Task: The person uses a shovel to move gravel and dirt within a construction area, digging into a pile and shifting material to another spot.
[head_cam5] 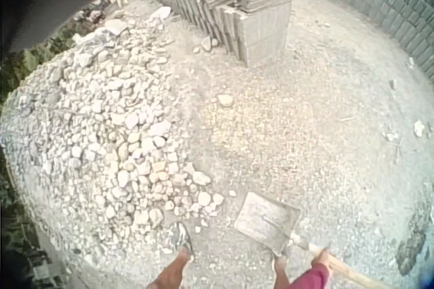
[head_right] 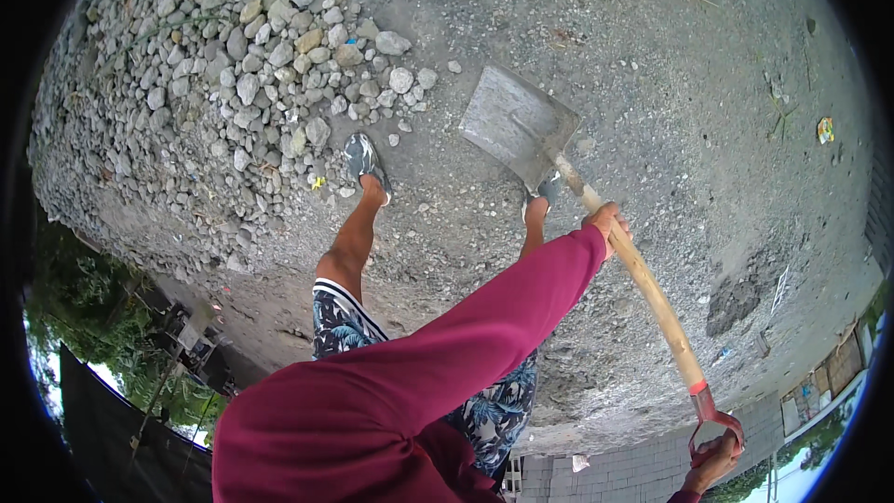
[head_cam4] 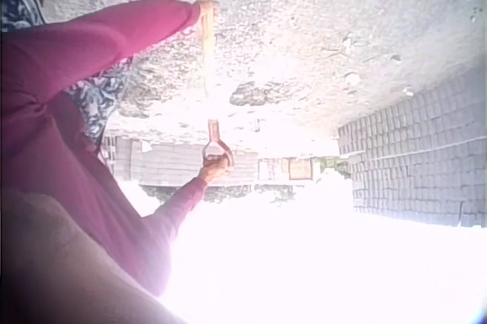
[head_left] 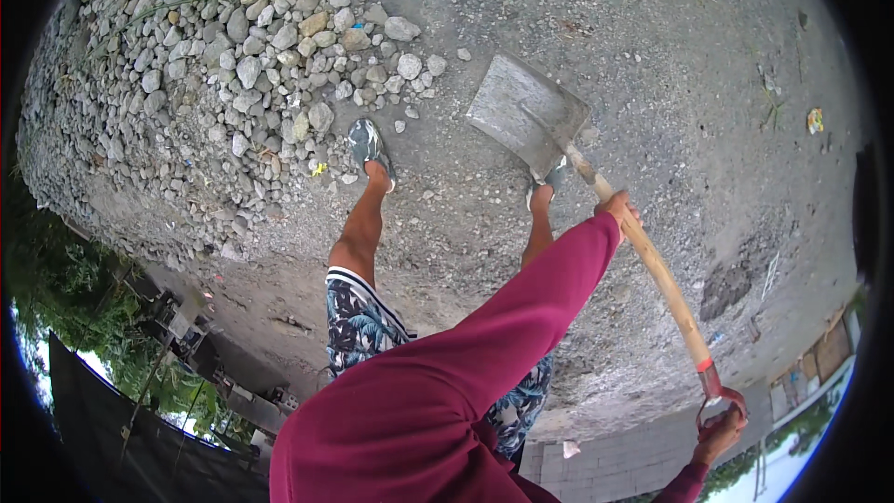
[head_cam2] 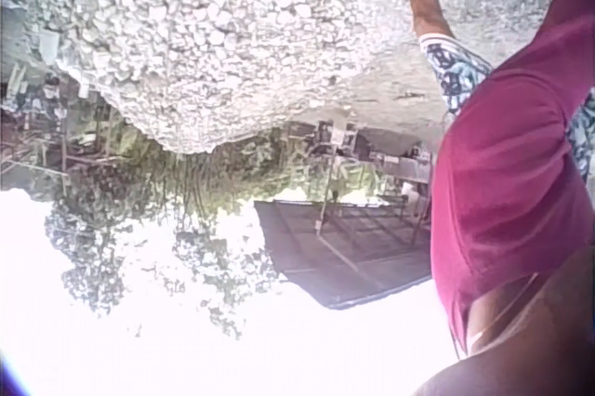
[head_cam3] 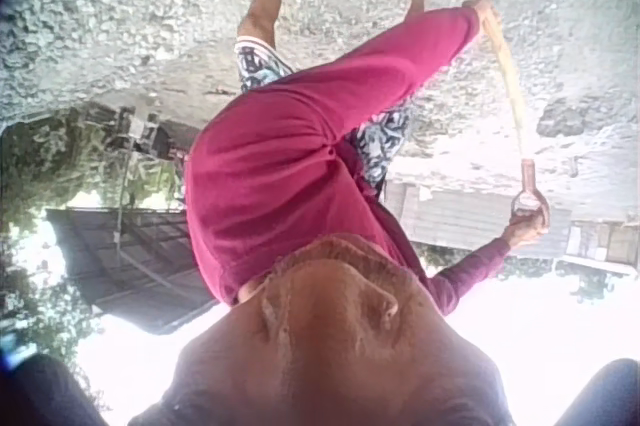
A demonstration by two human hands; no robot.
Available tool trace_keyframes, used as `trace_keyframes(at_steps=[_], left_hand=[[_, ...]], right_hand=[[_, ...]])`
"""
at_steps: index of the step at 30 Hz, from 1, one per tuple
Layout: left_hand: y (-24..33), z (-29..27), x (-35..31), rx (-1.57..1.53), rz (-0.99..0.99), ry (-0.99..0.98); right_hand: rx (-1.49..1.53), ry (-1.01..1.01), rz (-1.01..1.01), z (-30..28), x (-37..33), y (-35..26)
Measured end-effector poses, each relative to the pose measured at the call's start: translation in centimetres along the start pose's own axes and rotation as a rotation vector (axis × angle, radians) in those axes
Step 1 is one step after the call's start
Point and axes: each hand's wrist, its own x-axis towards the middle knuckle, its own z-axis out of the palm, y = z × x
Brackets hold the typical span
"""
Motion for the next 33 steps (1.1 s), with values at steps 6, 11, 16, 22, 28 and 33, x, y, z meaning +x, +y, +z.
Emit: trace_keyframes(at_steps=[6,11,16,22,28,33], left_hand=[[4.3,5.4,-2.6,-0.086,-0.084,-0.078],[6.9,5.6,-4.3,-0.122,-0.137,-0.105],[6.0,3.1,-2.7,-0.079,-0.072,-0.046],[15.2,0.5,-1.0,-0.005,0.097,0.153],[40.2,-7.8,-3.4,0.050,0.365,0.164],[43.6,-9.0,-4.4,0.162,0.427,0.240]], right_hand=[[0.062,0.029,-0.182,2.6,-1.8,-10.2],[-0.188,0.071,-0.332,3.5,-7.7,-18.5],[-0.190,-0.037,-0.153,5.0,-10.3,-18.6],[-0.056,-0.172,0.009,13.1,-6.6,-10.6],[0.225,-0.381,0.174,32.5,-17.4,-5.8],[0.410,-0.476,0.212,37.8,-16.8,1.0]])
